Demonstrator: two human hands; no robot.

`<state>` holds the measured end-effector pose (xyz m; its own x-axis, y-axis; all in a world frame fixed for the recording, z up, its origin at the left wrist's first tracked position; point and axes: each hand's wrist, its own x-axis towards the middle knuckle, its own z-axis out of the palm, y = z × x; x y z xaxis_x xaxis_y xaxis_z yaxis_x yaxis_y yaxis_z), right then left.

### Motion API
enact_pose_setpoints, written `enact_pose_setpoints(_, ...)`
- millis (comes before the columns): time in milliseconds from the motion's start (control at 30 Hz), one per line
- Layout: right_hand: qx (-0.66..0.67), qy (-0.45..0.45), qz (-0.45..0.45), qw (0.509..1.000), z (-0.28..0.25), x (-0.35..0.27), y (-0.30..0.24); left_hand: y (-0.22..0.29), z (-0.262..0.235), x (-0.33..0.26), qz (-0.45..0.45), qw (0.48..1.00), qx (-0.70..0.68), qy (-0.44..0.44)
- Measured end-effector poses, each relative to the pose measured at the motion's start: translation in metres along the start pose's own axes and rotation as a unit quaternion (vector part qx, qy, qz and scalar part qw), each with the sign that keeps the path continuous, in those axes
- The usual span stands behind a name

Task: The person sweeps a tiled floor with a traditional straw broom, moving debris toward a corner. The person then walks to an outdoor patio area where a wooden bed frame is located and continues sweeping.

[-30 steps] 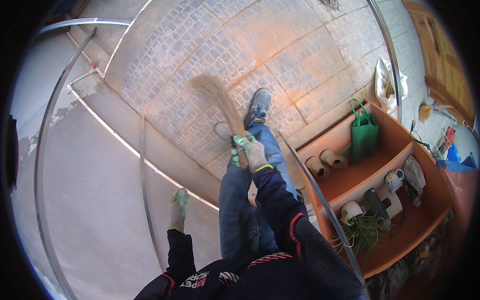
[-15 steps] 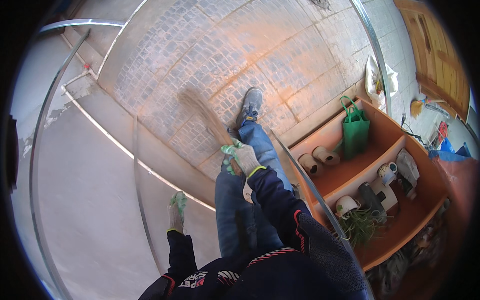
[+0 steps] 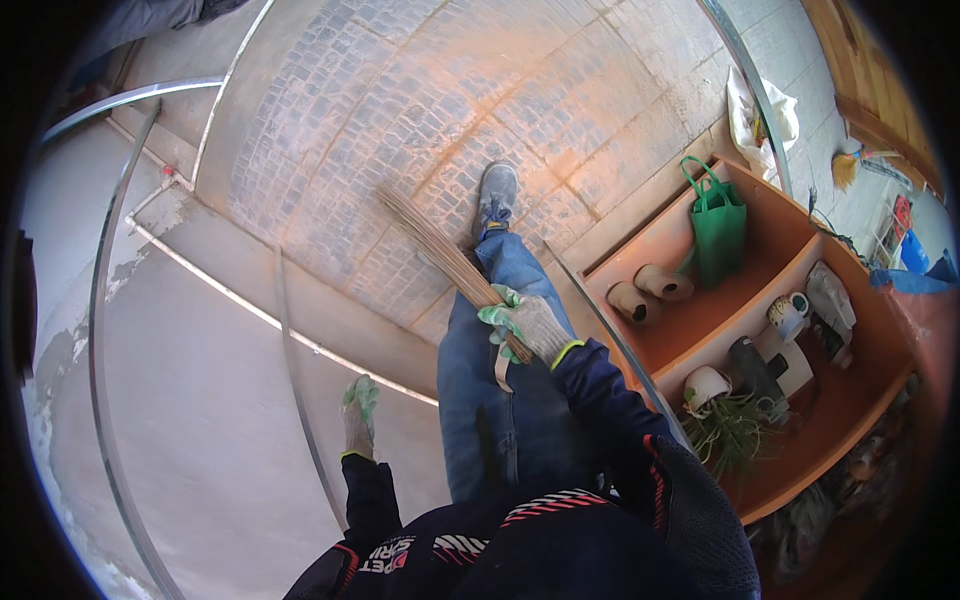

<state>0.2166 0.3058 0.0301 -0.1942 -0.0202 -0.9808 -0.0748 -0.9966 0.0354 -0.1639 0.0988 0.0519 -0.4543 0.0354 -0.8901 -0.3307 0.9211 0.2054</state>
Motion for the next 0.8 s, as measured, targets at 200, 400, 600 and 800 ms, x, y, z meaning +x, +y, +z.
enact_pose_setpoints(200, 0.086, 0.076, -0.008, 0.993, -0.062, 0.006, -0.04, 0.067, 0.003, -0.005, 0.041, 0.998, 0.041, -0.003)
enact_pose_setpoints(400, 0.143, -0.036, -0.048, 0.988, -0.09, -0.076, -0.04, 0.156, 0.044, -0.004, 0.136, 0.987, 0.083, -0.014)
enact_pose_setpoints(600, 0.301, -0.067, -0.023, 0.951, -0.045, -0.111, -0.033, 0.288, 0.134, -0.034, 0.262, 0.947, 0.165, -0.081)
enact_pose_setpoints(800, 0.435, -0.004, -0.152, 0.888, 0.07, -0.093, -0.064, 0.375, 0.25, -0.064, 0.093, 0.909, 0.254, -0.318)
